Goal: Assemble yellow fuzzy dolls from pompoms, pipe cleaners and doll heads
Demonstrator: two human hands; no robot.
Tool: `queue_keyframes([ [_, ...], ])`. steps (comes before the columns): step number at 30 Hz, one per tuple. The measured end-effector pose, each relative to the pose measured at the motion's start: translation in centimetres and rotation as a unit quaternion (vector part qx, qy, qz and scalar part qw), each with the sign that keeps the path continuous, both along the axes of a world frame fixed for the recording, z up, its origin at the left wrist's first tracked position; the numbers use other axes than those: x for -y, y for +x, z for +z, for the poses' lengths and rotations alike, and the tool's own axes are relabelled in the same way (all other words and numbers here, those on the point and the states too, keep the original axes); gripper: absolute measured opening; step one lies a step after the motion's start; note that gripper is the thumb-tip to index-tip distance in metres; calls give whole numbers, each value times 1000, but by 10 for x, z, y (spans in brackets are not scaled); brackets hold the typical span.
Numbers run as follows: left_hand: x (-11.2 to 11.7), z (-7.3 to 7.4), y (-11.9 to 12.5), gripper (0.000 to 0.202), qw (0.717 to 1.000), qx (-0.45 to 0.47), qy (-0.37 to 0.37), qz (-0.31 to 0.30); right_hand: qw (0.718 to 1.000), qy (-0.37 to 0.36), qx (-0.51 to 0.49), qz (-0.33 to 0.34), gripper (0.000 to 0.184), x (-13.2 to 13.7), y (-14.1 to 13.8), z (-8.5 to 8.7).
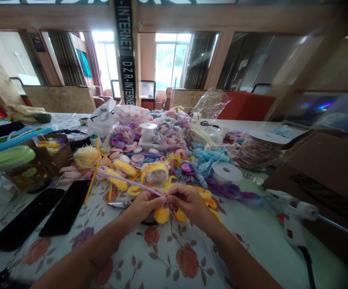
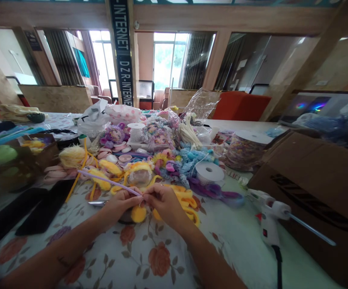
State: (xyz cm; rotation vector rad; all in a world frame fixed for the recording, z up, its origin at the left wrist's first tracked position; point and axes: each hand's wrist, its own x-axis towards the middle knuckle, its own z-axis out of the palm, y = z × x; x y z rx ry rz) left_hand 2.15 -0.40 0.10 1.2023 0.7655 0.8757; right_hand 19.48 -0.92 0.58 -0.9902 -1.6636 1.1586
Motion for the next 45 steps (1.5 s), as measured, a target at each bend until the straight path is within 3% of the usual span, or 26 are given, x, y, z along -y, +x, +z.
queue_keyframes([
  [7,-1,-2,2,22,999,19,-17,20,999,28,-7,-29,22,2,-4,2],
  [21,-1,-3,2,20,999,16,11,46,997,-28,-76,-12,22,2,-6,3],
  [27,-4,-9,-2,17,997,53,25,56,981,-49,-184,-28,47,-3,-7,-6],
  [31,-6,-14,-3,21,995,68,11,76,977,-78,-193,-49,58,-6,-3,-9],
  [40,-8,-7,-5,22,988,92,2,121,977,-147,-146,-51,35,0,1,7],
  [45,-9,-11,-7,24,991,37,37,121,992,-104,-64,-32,24,2,-4,7],
])
